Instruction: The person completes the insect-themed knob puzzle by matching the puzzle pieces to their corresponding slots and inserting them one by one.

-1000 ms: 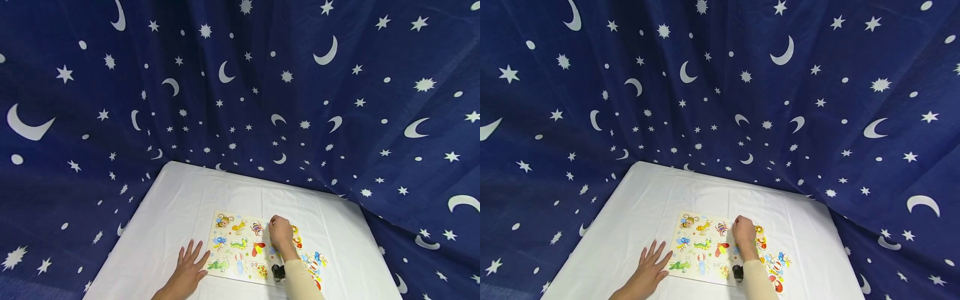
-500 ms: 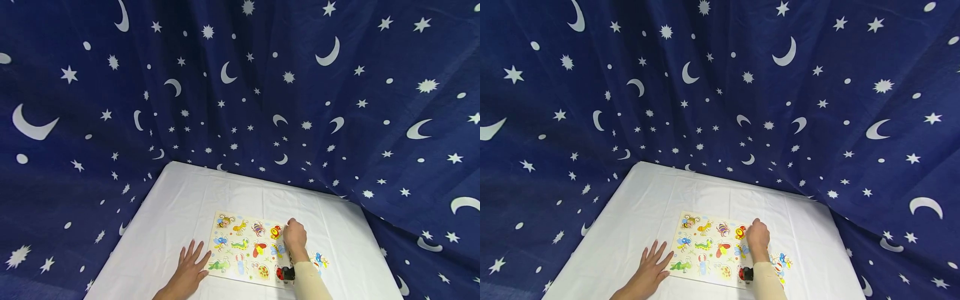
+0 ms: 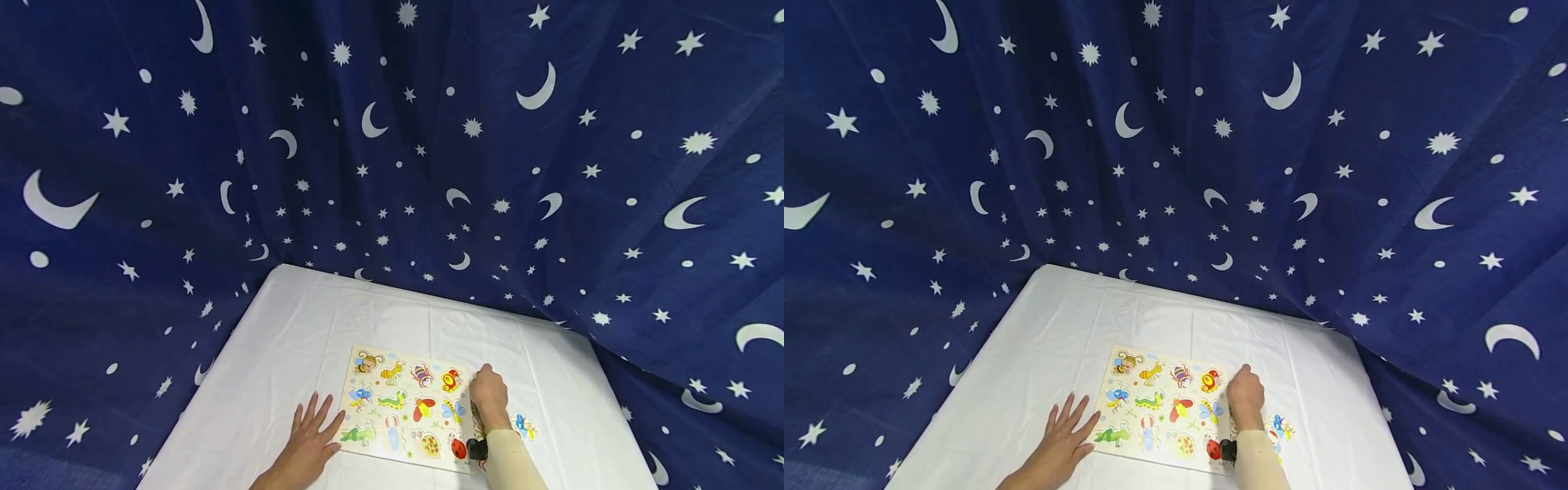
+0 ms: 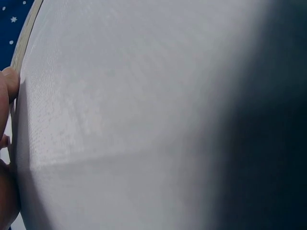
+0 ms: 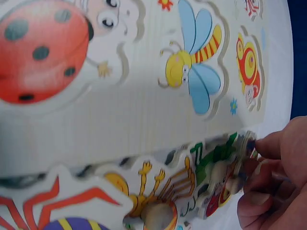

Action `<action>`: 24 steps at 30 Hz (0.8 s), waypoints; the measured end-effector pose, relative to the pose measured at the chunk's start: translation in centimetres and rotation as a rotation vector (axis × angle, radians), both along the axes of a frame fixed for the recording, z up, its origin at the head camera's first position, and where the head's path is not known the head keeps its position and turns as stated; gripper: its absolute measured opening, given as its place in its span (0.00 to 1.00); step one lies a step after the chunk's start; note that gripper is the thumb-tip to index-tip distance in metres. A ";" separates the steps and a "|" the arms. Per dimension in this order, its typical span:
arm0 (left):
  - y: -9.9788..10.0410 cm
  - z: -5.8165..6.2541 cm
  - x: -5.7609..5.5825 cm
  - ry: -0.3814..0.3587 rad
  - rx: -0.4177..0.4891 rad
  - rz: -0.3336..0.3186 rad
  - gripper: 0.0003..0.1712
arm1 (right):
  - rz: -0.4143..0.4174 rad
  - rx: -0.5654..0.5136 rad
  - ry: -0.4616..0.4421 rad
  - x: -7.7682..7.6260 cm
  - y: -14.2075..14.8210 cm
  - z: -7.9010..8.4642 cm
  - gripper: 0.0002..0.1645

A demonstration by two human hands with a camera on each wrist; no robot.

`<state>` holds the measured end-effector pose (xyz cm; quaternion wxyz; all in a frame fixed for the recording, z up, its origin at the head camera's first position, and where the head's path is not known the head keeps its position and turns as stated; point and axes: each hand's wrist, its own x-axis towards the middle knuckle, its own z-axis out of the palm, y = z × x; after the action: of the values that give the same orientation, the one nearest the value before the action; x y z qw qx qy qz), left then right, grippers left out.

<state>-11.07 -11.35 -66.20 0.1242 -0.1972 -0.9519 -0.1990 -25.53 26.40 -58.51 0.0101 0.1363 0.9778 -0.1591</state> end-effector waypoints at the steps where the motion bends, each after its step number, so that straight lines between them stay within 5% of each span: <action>1: 0.0 0.0 0.0 -0.002 -0.001 -0.003 0.30 | 0.007 0.000 -0.004 0.0 0.2 0.0 0.12; 17: -0.1 -0.1 0.1 0.015 -0.006 -0.013 0.30 | 0.016 0.045 -0.035 -0.1 2.5 -0.2 0.07; 24: 0.0 -0.1 0.0 -0.013 -0.002 -0.019 0.30 | 0.000 0.025 0.096 -0.5 1.8 -0.4 0.08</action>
<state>-11.10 -11.34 -66.29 0.1160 -0.2053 -0.9509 -0.2005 -26.08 28.19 -58.89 -0.0387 0.1287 0.9790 -0.1534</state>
